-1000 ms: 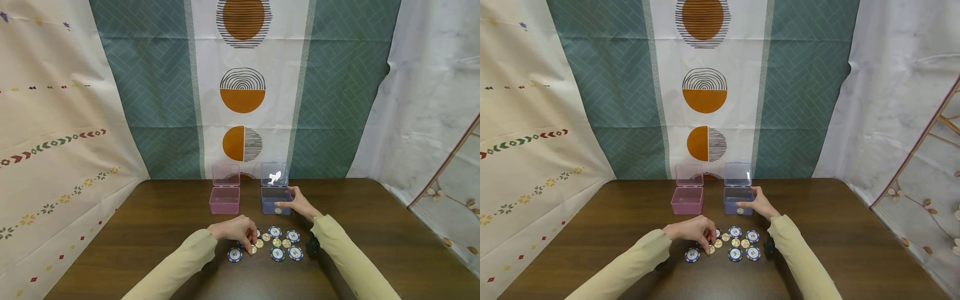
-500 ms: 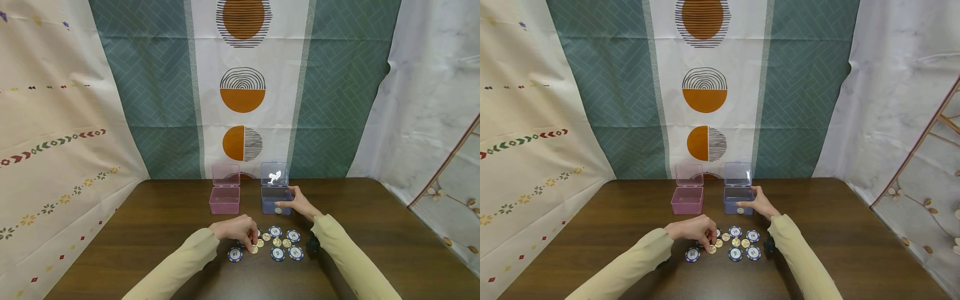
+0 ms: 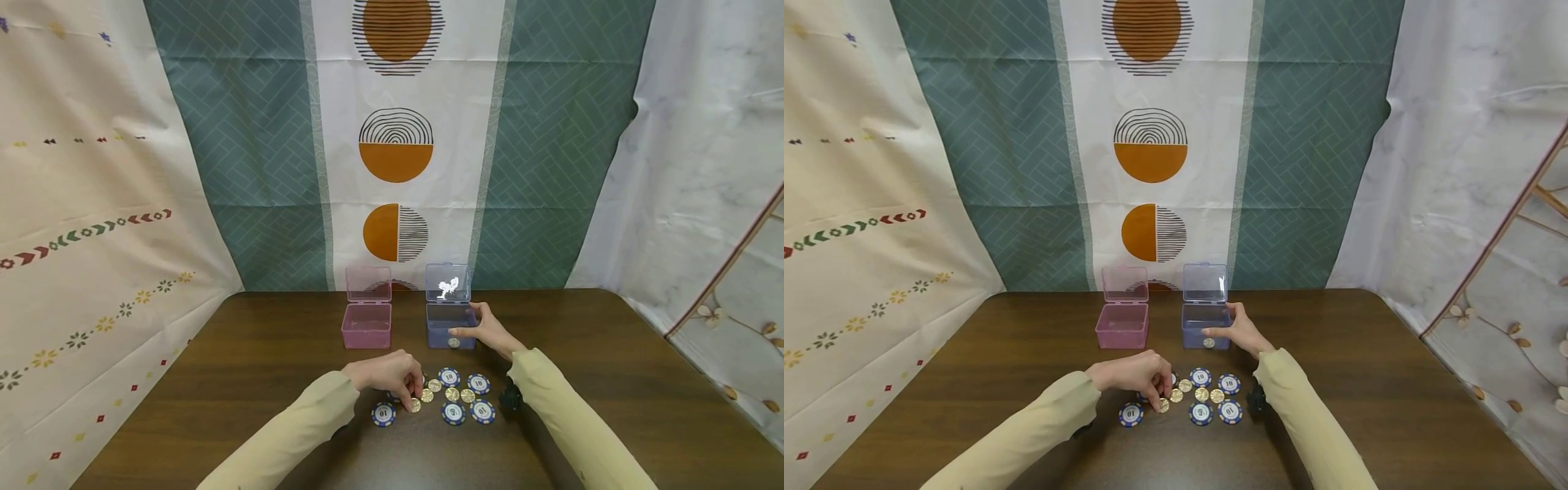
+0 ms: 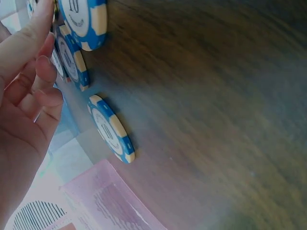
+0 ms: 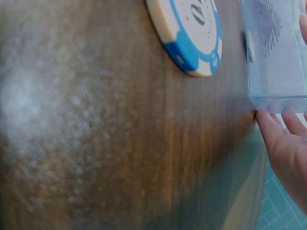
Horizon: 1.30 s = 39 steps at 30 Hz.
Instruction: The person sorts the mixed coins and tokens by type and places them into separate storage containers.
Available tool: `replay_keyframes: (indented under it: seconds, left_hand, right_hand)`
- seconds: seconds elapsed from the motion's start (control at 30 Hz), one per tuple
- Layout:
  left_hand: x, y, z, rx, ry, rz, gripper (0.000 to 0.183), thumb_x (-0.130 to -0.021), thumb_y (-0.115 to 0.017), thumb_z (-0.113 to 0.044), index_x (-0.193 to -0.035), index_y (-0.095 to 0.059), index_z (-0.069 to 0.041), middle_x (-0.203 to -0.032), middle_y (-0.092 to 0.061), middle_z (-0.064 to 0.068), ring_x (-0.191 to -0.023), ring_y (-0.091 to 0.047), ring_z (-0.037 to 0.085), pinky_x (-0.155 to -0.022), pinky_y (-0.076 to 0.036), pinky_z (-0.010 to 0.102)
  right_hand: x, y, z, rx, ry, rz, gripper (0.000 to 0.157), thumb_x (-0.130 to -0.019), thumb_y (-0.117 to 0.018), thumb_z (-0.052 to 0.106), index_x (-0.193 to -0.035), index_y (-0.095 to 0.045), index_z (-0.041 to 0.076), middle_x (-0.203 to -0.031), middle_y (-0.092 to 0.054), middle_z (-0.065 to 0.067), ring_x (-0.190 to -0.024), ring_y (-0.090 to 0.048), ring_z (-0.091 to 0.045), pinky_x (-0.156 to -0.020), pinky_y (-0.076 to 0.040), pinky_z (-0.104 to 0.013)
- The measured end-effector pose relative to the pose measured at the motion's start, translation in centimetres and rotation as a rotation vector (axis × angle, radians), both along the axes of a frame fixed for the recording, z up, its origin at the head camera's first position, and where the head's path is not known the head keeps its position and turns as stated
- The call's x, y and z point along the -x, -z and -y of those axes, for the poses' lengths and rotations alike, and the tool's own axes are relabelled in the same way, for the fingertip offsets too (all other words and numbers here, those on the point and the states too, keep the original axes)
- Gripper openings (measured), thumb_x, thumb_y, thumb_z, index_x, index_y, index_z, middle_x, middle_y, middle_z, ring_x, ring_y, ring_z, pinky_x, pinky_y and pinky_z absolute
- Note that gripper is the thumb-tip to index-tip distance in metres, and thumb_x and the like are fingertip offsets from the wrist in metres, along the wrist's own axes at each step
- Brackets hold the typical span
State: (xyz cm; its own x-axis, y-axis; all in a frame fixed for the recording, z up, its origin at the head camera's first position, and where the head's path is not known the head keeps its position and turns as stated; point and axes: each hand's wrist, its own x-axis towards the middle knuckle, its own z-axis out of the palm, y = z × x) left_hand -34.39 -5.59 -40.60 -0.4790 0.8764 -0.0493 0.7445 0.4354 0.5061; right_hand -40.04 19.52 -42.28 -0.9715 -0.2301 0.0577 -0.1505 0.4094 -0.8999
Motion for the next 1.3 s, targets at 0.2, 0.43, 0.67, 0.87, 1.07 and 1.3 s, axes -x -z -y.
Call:
replay_keyframes:
  seconds: [0.2, 0.43, 0.67, 0.87, 1.07, 1.3]
  left_hand:
    - [-0.1, 0.0, -0.2, 0.025, -0.017, -0.008, 0.017, -0.066, -0.080, -0.009, -0.075, -0.066, -0.010, -0.070, -0.058, -0.006, -0.057, -0.048, 0.000, -0.053, -0.043, 0.015]
    - [0.0, 0.1, 0.1, -0.002, -0.028, 0.016, 0.018, -0.066, -0.080, -0.009, -0.074, -0.064, -0.011, -0.064, -0.056, -0.010, -0.055, -0.050, 0.000, -0.052, -0.045, 0.016]
    - [0.5, 0.2, 0.6, -0.099, -0.035, 0.009, 0.015, -0.067, -0.079, -0.009, -0.069, -0.064, -0.012, -0.063, -0.058, -0.014, -0.055, -0.054, -0.002, -0.052, -0.047, 0.017]
    - [0.8, -0.1, 0.9, -0.135, -0.053, 0.030, 0.012, -0.069, -0.078, -0.009, -0.070, -0.067, -0.011, -0.064, -0.059, -0.014, -0.057, -0.056, 0.000, -0.055, -0.048, 0.018]
    - [1.2, -0.5, 1.2, -0.198, -0.114, 0.122, 0.009, -0.072, -0.075, -0.004, -0.074, -0.068, -0.009, -0.068, -0.062, -0.009, -0.060, -0.060, 0.005, -0.058, -0.050, 0.022]
    - [1.5, -0.8, 1.7, -0.272, -0.209, 0.233, 0.007, -0.076, -0.072, -0.004, -0.080, -0.069, -0.008, -0.074, -0.065, -0.003, -0.065, -0.062, 0.013, -0.064, -0.050, 0.027]
  right_hand:
    - [-0.1, -0.1, 0.0, 0.016, 0.005, 0.012, 0.092, -0.073, -0.075, 0.034, -0.136, -0.016, 0.003, -0.138, -0.021, -0.021, -0.127, -0.018, -0.039, -0.097, -0.021, -0.055]
    - [-0.1, -0.1, 0.1, 0.001, 0.011, 0.019, 0.094, -0.071, -0.076, 0.036, -0.136, -0.016, 0.004, -0.138, -0.020, -0.022, -0.126, -0.020, -0.038, -0.097, -0.022, -0.054]
    - [-0.2, -0.2, 0.1, -0.003, 0.021, 0.006, 0.094, -0.071, -0.076, 0.037, -0.136, -0.017, 0.003, -0.138, -0.022, -0.022, -0.125, -0.021, -0.039, -0.096, -0.023, -0.054]
    - [-0.3, 0.0, 0.0, 0.002, 0.013, 0.014, 0.094, -0.071, -0.076, 0.037, -0.136, -0.016, 0.004, -0.138, -0.021, -0.021, -0.126, -0.020, -0.039, -0.096, -0.022, -0.054]
    - [-0.3, -0.1, 0.1, 0.017, 0.019, 0.019, 0.093, -0.071, -0.077, 0.035, -0.135, -0.017, 0.004, -0.138, -0.022, -0.021, -0.125, -0.020, -0.039, -0.097, -0.022, -0.054]
    - [-0.3, -0.1, 0.1, 0.032, 0.006, 0.009, 0.092, -0.072, -0.076, 0.033, -0.135, -0.016, 0.002, -0.137, -0.022, -0.022, -0.125, -0.021, -0.039, -0.097, -0.022, -0.054]
